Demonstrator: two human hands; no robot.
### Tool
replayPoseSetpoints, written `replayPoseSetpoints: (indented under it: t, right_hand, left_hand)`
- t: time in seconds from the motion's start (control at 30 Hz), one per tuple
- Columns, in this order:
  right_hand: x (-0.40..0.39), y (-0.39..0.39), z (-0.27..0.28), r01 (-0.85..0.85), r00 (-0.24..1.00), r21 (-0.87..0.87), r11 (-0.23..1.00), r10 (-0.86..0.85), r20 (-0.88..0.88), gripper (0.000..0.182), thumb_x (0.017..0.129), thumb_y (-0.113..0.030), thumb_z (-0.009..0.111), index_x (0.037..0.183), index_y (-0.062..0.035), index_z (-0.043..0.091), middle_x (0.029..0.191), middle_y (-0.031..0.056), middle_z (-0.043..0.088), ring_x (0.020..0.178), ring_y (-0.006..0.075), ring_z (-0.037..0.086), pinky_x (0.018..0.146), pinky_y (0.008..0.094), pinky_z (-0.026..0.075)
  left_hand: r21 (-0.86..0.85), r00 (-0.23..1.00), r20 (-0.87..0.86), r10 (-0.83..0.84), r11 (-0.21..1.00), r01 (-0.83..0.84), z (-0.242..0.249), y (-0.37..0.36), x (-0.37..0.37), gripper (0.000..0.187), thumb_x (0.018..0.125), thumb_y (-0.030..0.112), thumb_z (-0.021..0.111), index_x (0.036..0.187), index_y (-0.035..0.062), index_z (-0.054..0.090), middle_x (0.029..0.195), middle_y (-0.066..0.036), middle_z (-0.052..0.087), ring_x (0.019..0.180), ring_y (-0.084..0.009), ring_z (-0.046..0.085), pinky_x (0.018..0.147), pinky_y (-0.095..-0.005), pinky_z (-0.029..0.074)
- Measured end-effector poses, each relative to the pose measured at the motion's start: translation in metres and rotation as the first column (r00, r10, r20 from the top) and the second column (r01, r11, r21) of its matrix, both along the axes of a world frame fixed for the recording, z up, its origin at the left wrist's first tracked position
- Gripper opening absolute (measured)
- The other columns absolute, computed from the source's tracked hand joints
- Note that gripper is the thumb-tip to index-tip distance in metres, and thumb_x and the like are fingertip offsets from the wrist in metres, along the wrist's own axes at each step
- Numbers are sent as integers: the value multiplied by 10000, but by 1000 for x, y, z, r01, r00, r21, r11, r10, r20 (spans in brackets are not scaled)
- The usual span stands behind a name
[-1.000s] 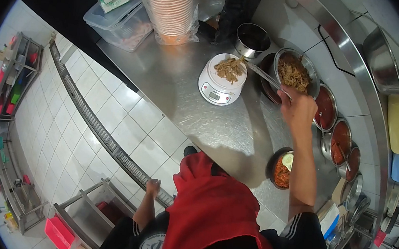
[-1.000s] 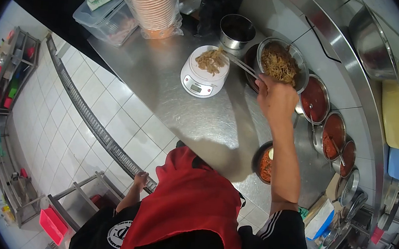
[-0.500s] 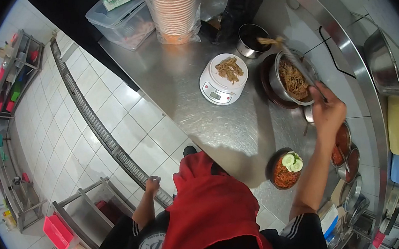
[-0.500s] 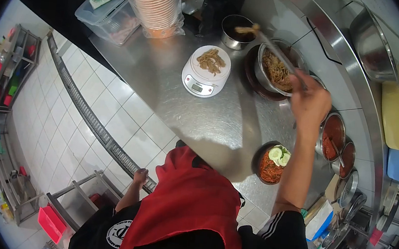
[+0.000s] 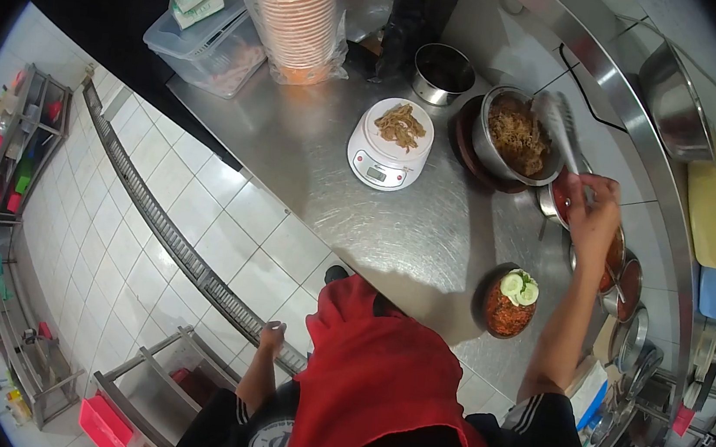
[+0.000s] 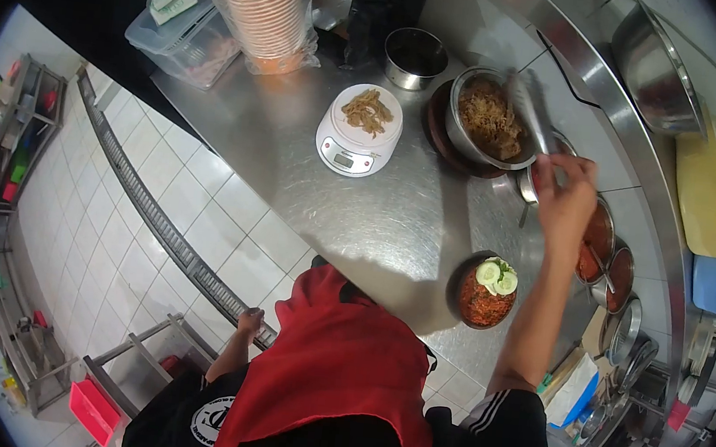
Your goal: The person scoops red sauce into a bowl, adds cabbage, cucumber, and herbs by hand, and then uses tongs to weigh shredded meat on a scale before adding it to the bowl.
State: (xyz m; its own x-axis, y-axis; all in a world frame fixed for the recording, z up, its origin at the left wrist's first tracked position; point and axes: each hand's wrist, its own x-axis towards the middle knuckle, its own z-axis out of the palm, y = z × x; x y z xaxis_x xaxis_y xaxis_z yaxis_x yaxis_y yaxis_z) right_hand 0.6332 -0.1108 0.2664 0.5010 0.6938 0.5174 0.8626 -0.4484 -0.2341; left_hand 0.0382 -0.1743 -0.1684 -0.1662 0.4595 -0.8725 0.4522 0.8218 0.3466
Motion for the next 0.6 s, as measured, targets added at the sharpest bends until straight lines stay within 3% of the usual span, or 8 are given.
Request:
replayPoseSetpoints:
  t: [0.03, 0.1, 0.17, 0.23, 0.4, 0.47, 0.5, 0.6]
  right_hand:
    - [-5, 6, -4, -121, 982, 62, 991, 128, -140, 227, 829, -286, 728, 905, -73, 721, 1006, 161, 632, 930, 330, 624, 778, 393, 498]
    - [-21, 26, -23, -231, 922, 71, 970, 242, -303, 251, 821, -299, 736, 892, -59, 719, 952, 167, 638, 897, 307, 621, 767, 377, 488]
    - [-44, 50, -40, -318, 900, 52, 947, 319, -296, 253, 815, -297, 736, 875, -51, 716, 901, 161, 644, 859, 291, 617, 734, 383, 481]
    - [-49, 73, -66, -310, 845, -10, 951, 271, -461, 252, 805, -299, 736, 850, -52, 712, 853, 158, 646, 823, 296, 620, 706, 403, 478]
    - [-70, 107, -89, -291, 881, -117, 949, 219, -419, 230, 804, -303, 721, 823, -75, 707, 772, 157, 649, 764, 325, 635, 692, 421, 490]
    - [-90, 108, -83, -304, 934, -225, 926, 243, -261, 207, 833, -284, 694, 892, -87, 709, 762, 167, 667, 717, 342, 649, 643, 430, 491]
    - [-100, 109, -83, -285, 949, -295, 912, 225, -222, 183, 838, -254, 677, 948, -113, 715, 757, 165, 670, 714, 360, 656, 643, 457, 504]
    - [-117, 111, -97, -222, 973, -300, 928, 190, -132, 205, 842, -246, 669, 1010, -139, 718, 724, 161, 666, 697, 352, 660, 654, 456, 514]
  left_hand:
    - [3, 1000, 1, -8, 1000, 8, -17, -2, -6, 457, 851, 290, 664, 1174, -30, 607, 959, -177, 674, 832, -234, 648, 741, -358, 518]
    - [149, 991, -8, -131, 980, 131, -74, -9, -28, 425, 858, 285, 668, 1147, -21, 615, 824, -126, 660, 702, -190, 620, 611, -334, 501]
    - [146, 995, 28, -92, 985, 87, -45, 2, -13, 407, 861, 274, 670, 1139, -18, 618, 779, -109, 651, 666, -174, 610, 573, -321, 486]
    - [170, 996, 79, -49, 985, 34, -28, 7, -5, 373, 870, 239, 670, 1133, -20, 619, 708, -85, 641, 596, -152, 594, 519, -301, 462]
    - [174, 998, 56, -25, 985, 15, -16, 8, -3, 348, 873, 222, 662, 1113, -27, 625, 713, -93, 644, 589, -150, 595, 516, -300, 462]
    - [164, 997, 55, -51, 986, 42, -34, -4, -13, 343, 870, 228, 662, 1093, -31, 633, 711, -92, 643, 585, -152, 594, 512, -300, 460]
    - [192, 996, 19, -90, 978, 85, -65, -14, -27, 342, 867, 239, 655, 1075, -31, 642, 723, -100, 653, 610, -170, 610, 531, -314, 470]
    - [176, 972, -10, -236, 956, 234, -81, -25, -44, 346, 861, 261, 641, 1046, -30, 658, 743, -114, 668, 677, -211, 638, 584, -346, 490]
